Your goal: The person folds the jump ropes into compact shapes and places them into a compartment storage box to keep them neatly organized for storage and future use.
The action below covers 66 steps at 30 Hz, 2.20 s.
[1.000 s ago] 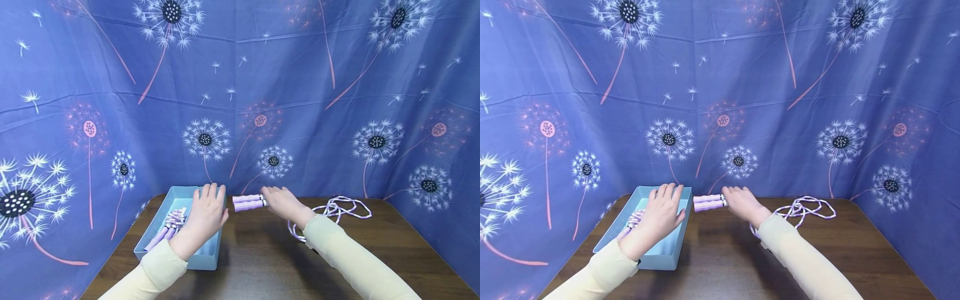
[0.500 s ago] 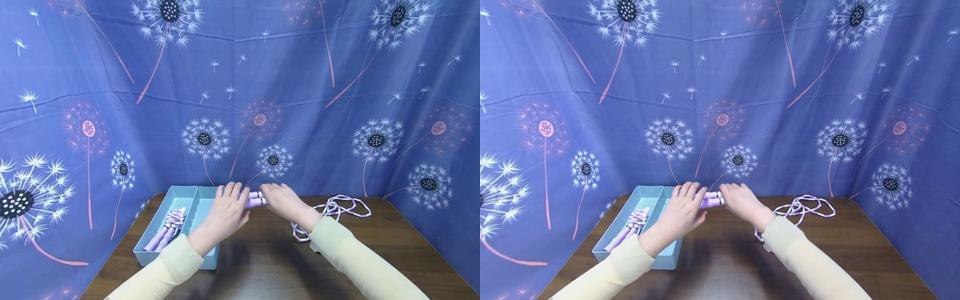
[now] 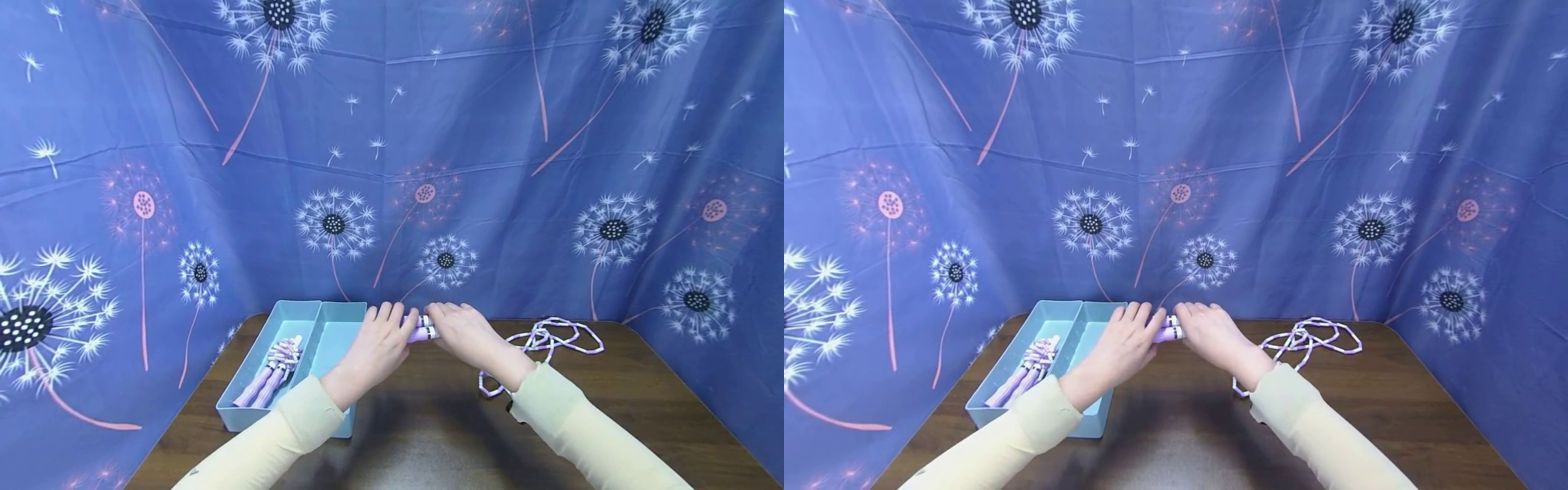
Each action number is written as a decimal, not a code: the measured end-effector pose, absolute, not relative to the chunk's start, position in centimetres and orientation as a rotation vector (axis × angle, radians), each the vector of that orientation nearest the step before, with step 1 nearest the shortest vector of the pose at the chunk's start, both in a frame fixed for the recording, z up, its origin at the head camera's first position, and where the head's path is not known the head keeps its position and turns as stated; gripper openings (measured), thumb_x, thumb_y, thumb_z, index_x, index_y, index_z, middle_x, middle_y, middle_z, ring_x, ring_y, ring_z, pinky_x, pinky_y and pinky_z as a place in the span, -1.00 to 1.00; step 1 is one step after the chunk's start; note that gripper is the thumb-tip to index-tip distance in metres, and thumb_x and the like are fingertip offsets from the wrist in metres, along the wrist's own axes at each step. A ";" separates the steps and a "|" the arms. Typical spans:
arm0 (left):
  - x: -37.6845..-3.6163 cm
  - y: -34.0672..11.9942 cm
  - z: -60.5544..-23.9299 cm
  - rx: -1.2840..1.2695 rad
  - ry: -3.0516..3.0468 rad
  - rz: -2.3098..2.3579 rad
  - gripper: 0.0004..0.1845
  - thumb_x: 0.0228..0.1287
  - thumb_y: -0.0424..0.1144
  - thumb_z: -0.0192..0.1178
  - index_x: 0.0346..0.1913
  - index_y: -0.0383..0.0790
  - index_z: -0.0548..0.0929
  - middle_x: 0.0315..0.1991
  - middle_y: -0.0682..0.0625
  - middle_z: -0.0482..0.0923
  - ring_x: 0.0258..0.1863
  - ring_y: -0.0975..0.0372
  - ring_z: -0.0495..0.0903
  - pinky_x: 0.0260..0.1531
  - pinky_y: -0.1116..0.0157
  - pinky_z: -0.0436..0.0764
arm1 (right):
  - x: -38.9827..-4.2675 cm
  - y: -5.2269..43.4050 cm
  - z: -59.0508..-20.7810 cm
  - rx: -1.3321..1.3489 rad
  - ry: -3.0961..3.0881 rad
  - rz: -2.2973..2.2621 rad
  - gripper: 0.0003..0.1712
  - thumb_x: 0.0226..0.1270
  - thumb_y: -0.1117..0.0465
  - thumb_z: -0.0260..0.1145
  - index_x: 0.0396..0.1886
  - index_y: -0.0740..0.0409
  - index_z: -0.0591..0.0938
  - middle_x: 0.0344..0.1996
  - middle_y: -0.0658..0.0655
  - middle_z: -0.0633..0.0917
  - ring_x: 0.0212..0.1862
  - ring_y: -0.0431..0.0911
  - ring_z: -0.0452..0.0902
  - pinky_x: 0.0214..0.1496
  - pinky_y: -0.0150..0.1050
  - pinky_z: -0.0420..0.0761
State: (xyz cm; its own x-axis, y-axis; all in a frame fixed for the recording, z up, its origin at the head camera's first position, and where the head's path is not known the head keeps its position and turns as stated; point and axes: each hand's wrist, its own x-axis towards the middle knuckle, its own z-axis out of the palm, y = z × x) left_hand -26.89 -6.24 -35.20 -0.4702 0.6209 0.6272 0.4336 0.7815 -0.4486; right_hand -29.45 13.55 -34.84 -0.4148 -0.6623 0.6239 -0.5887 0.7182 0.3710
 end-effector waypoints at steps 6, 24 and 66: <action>-26.9 -5.9 -35.6 -0.778 -2.131 0.328 -0.48 0.02 -0.04 0.31 0.07 -0.12 0.49 -0.27 -0.03 0.49 -0.31 0.13 0.45 -0.39 0.24 0.37 | -29.0 13.7 -35.1 0.961 -2.116 -0.104 -0.60 -0.09 0.14 0.44 -0.26 0.13 0.49 -0.48 0.00 0.60 -0.45 -0.08 0.54 -0.54 -0.24 0.39; -26.1 -5.7 -36.3 -0.768 -2.063 0.326 -0.69 0.16 -0.19 0.19 -0.01 -0.11 0.50 -0.37 -0.02 0.48 -0.42 0.13 0.47 -0.49 0.26 0.33 | -27.9 14.1 -35.5 0.978 -2.193 0.041 -0.47 -0.19 0.13 0.51 -0.15 0.09 0.52 -0.36 -0.01 0.67 -0.38 -0.11 0.57 -0.40 -0.18 0.54; -26.6 -5.1 -35.5 -0.822 -2.029 0.425 -0.60 0.11 -0.05 0.24 0.01 -0.02 0.43 -0.38 0.01 0.48 -0.46 0.16 0.46 -0.52 0.28 0.34 | -28.4 15.2 -35.2 0.993 -2.185 -0.070 -0.54 -0.21 0.13 0.48 -0.42 0.13 0.37 -0.63 -0.03 0.55 -0.70 -0.08 0.42 -0.66 -0.18 0.39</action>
State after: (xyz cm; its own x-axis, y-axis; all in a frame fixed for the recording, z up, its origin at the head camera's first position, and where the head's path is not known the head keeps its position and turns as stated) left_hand -26.57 -5.10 -35.48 -0.3937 0.6913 0.6059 0.3904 0.7225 -0.5706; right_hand -28.39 15.24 -35.20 -0.4405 -0.6739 0.5932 -0.6345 0.7011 0.3253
